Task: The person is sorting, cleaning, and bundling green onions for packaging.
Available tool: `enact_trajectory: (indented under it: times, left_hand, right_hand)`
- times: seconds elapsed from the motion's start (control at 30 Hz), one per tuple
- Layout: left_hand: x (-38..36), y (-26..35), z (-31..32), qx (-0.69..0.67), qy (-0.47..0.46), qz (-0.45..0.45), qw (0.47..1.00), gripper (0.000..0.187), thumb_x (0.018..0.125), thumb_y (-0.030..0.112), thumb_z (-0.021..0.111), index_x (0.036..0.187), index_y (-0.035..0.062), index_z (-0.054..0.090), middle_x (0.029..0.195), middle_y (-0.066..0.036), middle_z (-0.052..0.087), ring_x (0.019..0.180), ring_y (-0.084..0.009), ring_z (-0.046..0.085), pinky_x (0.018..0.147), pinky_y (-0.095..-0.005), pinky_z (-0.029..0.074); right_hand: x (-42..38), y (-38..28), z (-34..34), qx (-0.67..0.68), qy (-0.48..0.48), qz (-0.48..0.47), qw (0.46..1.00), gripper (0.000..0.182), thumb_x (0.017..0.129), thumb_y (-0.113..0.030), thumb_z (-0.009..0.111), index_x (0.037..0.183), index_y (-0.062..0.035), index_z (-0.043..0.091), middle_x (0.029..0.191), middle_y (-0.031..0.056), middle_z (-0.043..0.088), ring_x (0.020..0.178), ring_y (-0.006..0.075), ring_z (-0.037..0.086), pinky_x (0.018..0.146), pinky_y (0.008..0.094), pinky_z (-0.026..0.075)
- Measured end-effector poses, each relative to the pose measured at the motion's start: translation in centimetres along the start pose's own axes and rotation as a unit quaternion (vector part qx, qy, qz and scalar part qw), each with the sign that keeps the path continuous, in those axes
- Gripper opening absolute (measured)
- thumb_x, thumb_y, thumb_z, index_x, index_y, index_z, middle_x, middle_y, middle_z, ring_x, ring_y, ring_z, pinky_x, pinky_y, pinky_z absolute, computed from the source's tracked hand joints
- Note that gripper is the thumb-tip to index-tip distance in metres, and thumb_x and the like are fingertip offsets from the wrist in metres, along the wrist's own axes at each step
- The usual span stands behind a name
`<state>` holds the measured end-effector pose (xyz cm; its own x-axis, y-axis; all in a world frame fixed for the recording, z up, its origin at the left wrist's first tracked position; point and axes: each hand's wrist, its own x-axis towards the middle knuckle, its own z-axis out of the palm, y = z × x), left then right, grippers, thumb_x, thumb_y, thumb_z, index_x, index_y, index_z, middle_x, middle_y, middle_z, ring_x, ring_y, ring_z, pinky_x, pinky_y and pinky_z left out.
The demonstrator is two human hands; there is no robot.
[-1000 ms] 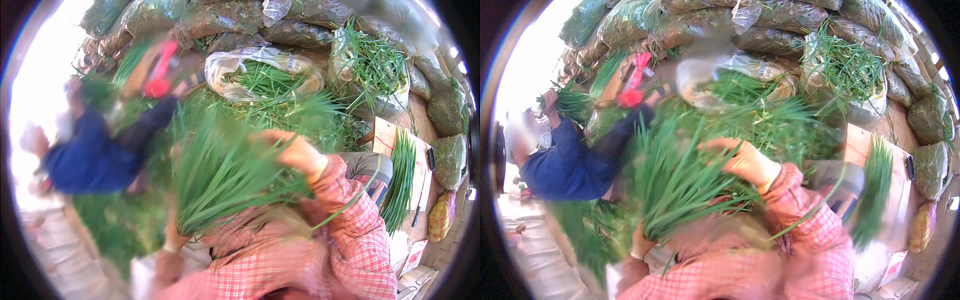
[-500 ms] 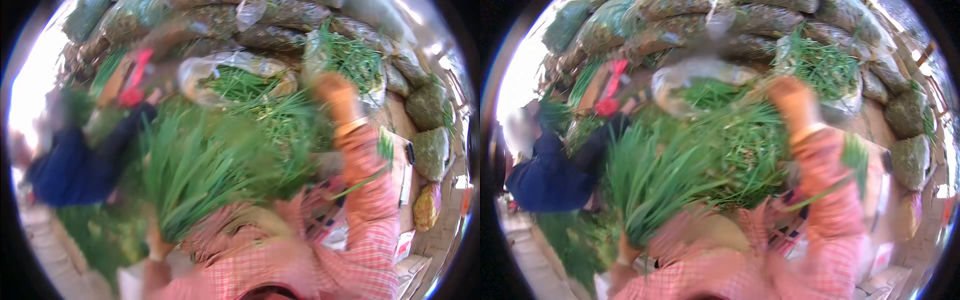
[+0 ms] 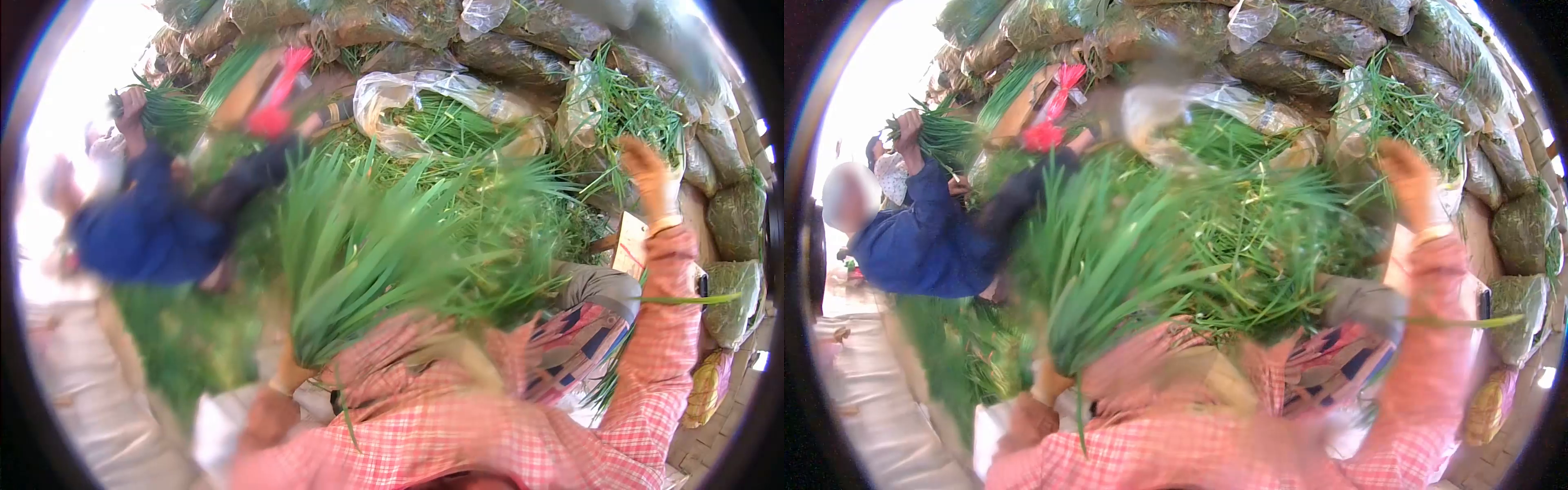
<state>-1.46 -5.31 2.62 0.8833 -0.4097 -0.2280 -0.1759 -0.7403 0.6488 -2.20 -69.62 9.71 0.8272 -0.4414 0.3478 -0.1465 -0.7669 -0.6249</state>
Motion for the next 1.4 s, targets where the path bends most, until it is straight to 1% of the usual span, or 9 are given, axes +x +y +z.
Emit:
enact_trajectory:
  times: [0.17,0.2,0.3,0.53,0.73,0.83,0.93,1.13,1.4]
  left_hand:
    - [0.2,-3.6,1.0,-0.189,-0.048,-0.017,0.981,0.083,0.061,0.004,0.076,0.128,0.0023,0.027,0.118,-0.011,0.048,0.108,-0.0197,0.047,0.092,-0.0333,0.039]
    - [0.2,-3.5,1.0,-0.213,-0.050,-0.015,0.976,0.083,0.061,0.004,0.076,0.129,0.0021,0.027,0.118,-0.011,0.048,0.108,-0.0196,0.047,0.092,-0.0333,0.039]
    - [0.5,-3.1,0.6,-0.119,-0.055,0.011,0.991,0.081,0.062,0.005,0.076,0.128,0.0017,0.029,0.118,-0.011,0.048,0.108,-0.0197,0.048,0.092,-0.0333,0.039]
    - [0.4,-3.0,0.7,-0.238,-0.051,-0.010,0.970,0.079,0.062,0.009,0.078,0.125,0.0015,0.032,0.116,-0.011,0.050,0.105,-0.0199,0.050,0.091,-0.0329,0.040]
    - [-0.2,-2.7,-0.2,-0.074,-0.006,0.034,0.997,0.080,0.060,0.010,0.079,0.124,0.0006,0.032,0.112,-0.010,0.051,0.104,-0.0194,0.049,0.092,-0.0318,0.038]
    - [-0.6,-4.6,0.1,-0.080,0.012,0.042,0.996,0.080,0.058,0.010,0.079,0.122,0.0000,0.033,0.107,-0.010,0.051,0.102,-0.0189,0.048,0.092,-0.0313,0.036]
    - [-0.4,-4.1,-0.3,-0.058,-0.005,0.023,0.998,0.079,0.058,0.011,0.079,0.121,0.0000,0.034,0.103,-0.009,0.052,0.099,-0.0188,0.047,0.091,-0.0312,0.036]
    - [-0.1,-1.5,-0.6,-0.065,0.016,0.008,0.998,0.075,0.058,0.011,0.078,0.120,0.0009,0.037,0.105,-0.011,0.052,0.099,-0.0194,0.049,0.088,-0.0311,0.039]
    - [-0.8,-2.5,0.2,-0.142,0.019,-0.007,0.990,0.074,0.059,0.007,0.077,0.122,0.0021,0.037,0.109,-0.010,0.053,0.102,-0.0164,0.050,0.089,-0.0301,0.039]
  right_hand:
    - [-7.4,-13.8,12.3,0.363,-0.337,0.126,0.860,0.021,0.077,-0.010,0.062,0.097,-0.0051,0.061,0.092,0.0045,0.060,0.083,0.0121,0.054,0.076,0.0256,0.044]
    - [-8.4,-14.8,14.1,0.405,-0.311,0.028,0.859,0.028,0.075,-0.010,0.064,0.101,-0.0059,0.059,0.094,0.0034,0.059,0.084,0.0114,0.053,0.075,0.0255,0.044]
    - [-9.4,-17.3,15.7,0.422,-0.368,0.033,0.828,0.032,0.071,-0.008,0.066,0.102,-0.0061,0.058,0.091,0.0030,0.057,0.082,0.0113,0.052,0.075,0.0248,0.043]
    - [-9.5,-18.1,13.8,0.478,-0.414,-0.011,0.775,0.034,0.072,-0.003,0.065,0.104,-0.0022,0.055,0.091,0.0017,0.056,0.084,0.0099,0.052,0.073,0.0242,0.044]
    - [-10.4,-19.5,12.2,0.531,-0.415,0.181,0.716,0.030,0.075,-0.003,0.062,0.104,-0.0012,0.055,0.089,0.0020,0.056,0.080,0.0086,0.052,0.072,0.0234,0.043]
    - [-11.4,-17.9,14.5,0.525,-0.360,0.015,0.771,0.024,0.076,-0.004,0.061,0.099,-0.0013,0.055,0.084,0.0028,0.058,0.074,0.0090,0.053,0.068,0.0232,0.045]
    - [-11.8,-18.6,14.5,0.470,-0.330,0.090,0.814,0.016,0.076,-0.007,0.061,0.090,-0.0024,0.054,0.080,0.0040,0.059,0.070,0.0102,0.054,0.064,0.0239,0.045]
    - [-9.9,-14.0,14.9,0.627,-0.117,0.237,0.732,0.011,0.077,-0.011,0.062,0.085,-0.0071,0.055,0.070,0.0033,0.056,0.060,0.0118,0.053,0.054,0.0231,0.042]
    - [7.1,0.3,-5.0,0.583,0.245,0.155,0.759,0.022,0.083,0.000,0.053,0.104,0.0023,0.054,0.102,0.0145,0.058,0.089,0.0197,0.059,0.072,0.0257,0.052]
